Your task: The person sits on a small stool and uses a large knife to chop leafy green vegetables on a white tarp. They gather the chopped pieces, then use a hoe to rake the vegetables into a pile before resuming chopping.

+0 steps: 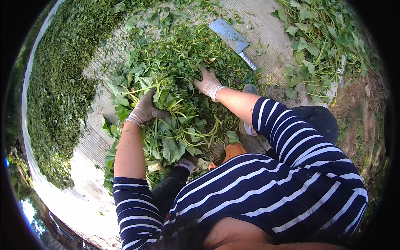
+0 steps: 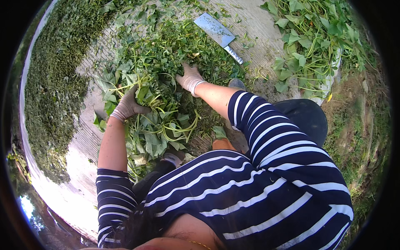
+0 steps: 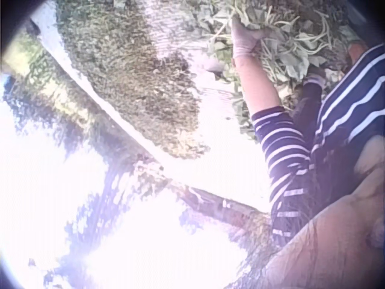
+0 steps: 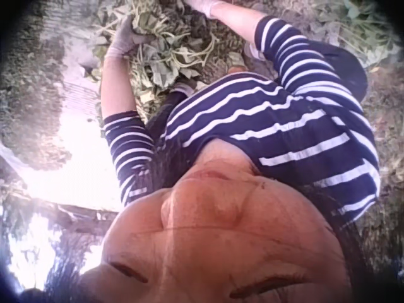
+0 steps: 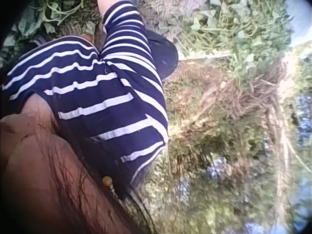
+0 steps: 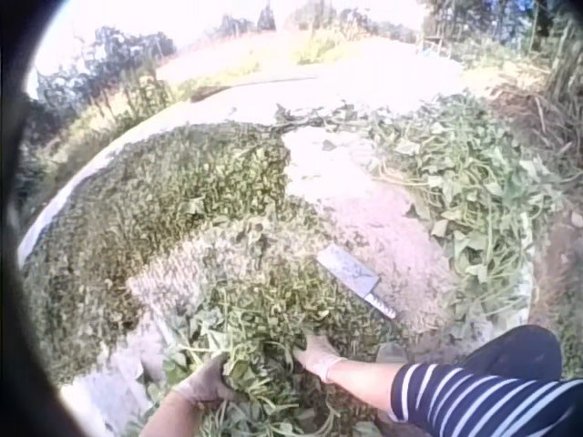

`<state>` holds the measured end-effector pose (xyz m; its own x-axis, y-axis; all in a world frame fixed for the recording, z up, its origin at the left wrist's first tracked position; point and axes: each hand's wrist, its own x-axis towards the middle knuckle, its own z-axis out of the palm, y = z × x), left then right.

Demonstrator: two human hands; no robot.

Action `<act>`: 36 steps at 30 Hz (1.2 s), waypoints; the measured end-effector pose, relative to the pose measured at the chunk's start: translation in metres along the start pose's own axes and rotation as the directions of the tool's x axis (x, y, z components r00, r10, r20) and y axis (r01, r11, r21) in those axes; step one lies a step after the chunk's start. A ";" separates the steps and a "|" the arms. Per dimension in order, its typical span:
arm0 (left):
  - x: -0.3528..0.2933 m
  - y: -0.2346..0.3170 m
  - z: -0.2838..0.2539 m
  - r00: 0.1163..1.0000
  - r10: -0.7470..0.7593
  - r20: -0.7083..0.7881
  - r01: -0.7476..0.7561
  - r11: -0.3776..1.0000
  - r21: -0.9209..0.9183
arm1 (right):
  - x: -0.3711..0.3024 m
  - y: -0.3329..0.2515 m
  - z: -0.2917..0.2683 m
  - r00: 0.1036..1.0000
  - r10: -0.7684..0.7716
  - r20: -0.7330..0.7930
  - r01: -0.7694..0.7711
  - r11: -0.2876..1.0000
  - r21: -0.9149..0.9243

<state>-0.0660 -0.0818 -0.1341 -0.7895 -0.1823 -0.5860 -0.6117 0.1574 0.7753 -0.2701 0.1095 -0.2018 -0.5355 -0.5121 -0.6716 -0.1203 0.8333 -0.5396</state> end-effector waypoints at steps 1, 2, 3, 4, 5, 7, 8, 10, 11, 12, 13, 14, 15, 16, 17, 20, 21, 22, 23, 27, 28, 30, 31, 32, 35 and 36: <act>-0.011 0.004 -0.005 1.000 -0.011 0.002 0.011 0.998 -0.055 | -0.015 -0.007 0.017 0.990 -0.138 0.005 0.138 0.990 0.012; -0.021 0.007 -0.008 0.998 -0.065 0.002 0.064 0.990 -0.128 | -0.025 -0.017 0.032 0.979 -0.193 0.066 0.186 0.977 0.101; -0.035 0.008 -0.014 1.000 0.005 -0.002 -0.006 0.986 -0.166 | -0.035 -0.028 0.045 0.962 -0.268 0.055 0.260 0.958 0.122; -0.045 0.009 -0.017 1.000 0.010 -0.024 -0.013 0.991 -0.133 | -0.038 -0.040 0.053 0.949 -0.308 0.066 0.295 0.942 0.159; -0.054 0.009 -0.023 0.996 0.071 -0.046 -0.075 0.992 -0.101 | -0.034 -0.055 0.056 0.930 -0.337 0.146 0.308 0.933 0.186; -0.073 0.005 -0.035 0.993 0.021 -0.112 -0.034 0.993 -0.115 | -0.019 -0.078 0.050 0.815 -0.525 0.245 0.401 0.817 0.415; -0.080 0.002 -0.038 0.991 -0.025 -0.132 0.000 0.982 -0.187 | -0.004 -0.089 0.041 0.770 -0.589 0.245 0.492 0.793 0.361; -0.086 -0.003 -0.045 0.981 -0.018 -0.193 -0.020 0.981 -0.195 | 0.033 -0.113 0.020 0.752 -0.608 0.253 0.579 0.794 0.187; -0.087 -0.006 -0.048 0.980 -0.023 -0.200 -0.008 0.988 -0.155 | 0.051 -0.126 0.014 0.746 -0.627 0.226 0.621 0.777 0.105; -0.087 -0.008 -0.048 0.980 0.029 -0.196 -0.075 0.971 -0.229 | 0.068 -0.143 0.013 0.749 -0.623 0.224 0.653 0.752 -0.090; -0.087 -0.009 -0.048 0.980 0.061 -0.192 -0.115 0.952 -0.284 | 0.081 -0.158 0.016 0.727 -0.655 0.208 0.686 0.679 -0.261; -0.086 -0.010 -0.048 0.977 0.035 -0.209 -0.090 0.961 -0.262 | 0.092 -0.170 0.021 0.685 -0.681 0.258 0.725 0.605 -0.329; -0.085 -0.010 -0.047 0.976 0.018 -0.215 -0.067 0.972 -0.224 | 0.099 -0.179 0.026 0.684 -0.658 0.315 0.722 0.547 -0.424; -0.085 -0.010 -0.048 0.972 -0.065 -0.226 0.052 0.997 -0.066 | 0.105 -0.185 0.029 0.663 -0.606 0.439 0.746 0.485 -0.457; -0.086 -0.010 -0.047 0.975 -0.028 -0.220 0.008 0.996 -0.092 | 0.109 -0.188 0.030 0.667 -0.531 0.523 0.742 0.405 -0.535; -0.088 -0.010 -0.048 0.985 0.047 -0.168 -0.078 0.980 -0.181 | 0.111 -0.171 0.015 0.650 -0.444 0.617 0.745 0.211 -0.633; -0.090 -0.011 -0.049 0.981 0.067 -0.182 -0.104 0.974 -0.200 | 0.111 -0.159 0.003 0.661 -0.426 0.617 0.726 0.159 -0.669; -0.089 -0.011 -0.049 0.978 0.053 -0.199 -0.096 0.972 -0.215 | 0.108 -0.146 -0.010 0.688 -0.429 0.586 0.711 0.236 -0.662; -0.089 -0.011 -0.049 0.977 0.092 -0.191 -0.137 0.962 -0.235 | 0.103 -0.131 -0.021 0.723 -0.433 0.538 0.678 0.296 -0.673; -0.078 -0.009 -0.039 0.964 0.010 -0.267 -0.066 0.977 -0.203 | 0.052 -0.077 -0.022 0.919 -0.300 0.257 0.389 0.801 -0.455; -0.075 -0.007 -0.034 0.943 0.037 -0.330 -0.055 0.997 -0.045 | 0.037 -0.069 -0.012 0.911 -0.363 0.196 0.409 0.852 -0.326; -0.063 -0.004 -0.026 0.954 0.033 -0.296 -0.074 0.989 -0.128 | 0.007 -0.058 0.014 0.920 -0.371 0.128 0.388 0.908 -0.156; -0.061 -0.003 -0.024 0.957 0.077 -0.281 -0.126 0.979 -0.162 | -0.006 -0.058 0.031 0.917 -0.386 0.096 0.394 0.916 -0.078; -0.061 -0.002 -0.024 0.966 0.065 -0.251 -0.116 0.975 -0.191 | -0.018 -0.059 0.049 0.924 -0.368 0.106 0.372 0.928 -0.022; -0.066 -0.001 -0.028 0.964 -0.002 -0.266 -0.032 0.992 -0.122 | -0.040 -0.070 0.082 0.965 -0.192 0.177 0.091 0.884 0.459; -0.068 -0.001 -0.030 0.964 0.066 -0.259 -0.113 0.979 -0.172 | -0.042 -0.072 0.085 0.969 -0.112 0.218 -0.036 0.817 0.576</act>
<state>-0.0102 -0.0985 -0.0884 -0.7886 -0.4168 -0.4522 -0.5007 0.0082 0.8656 -0.1684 0.0535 -0.1782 -0.3232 -0.6350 -0.7016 0.4023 0.5789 -0.7093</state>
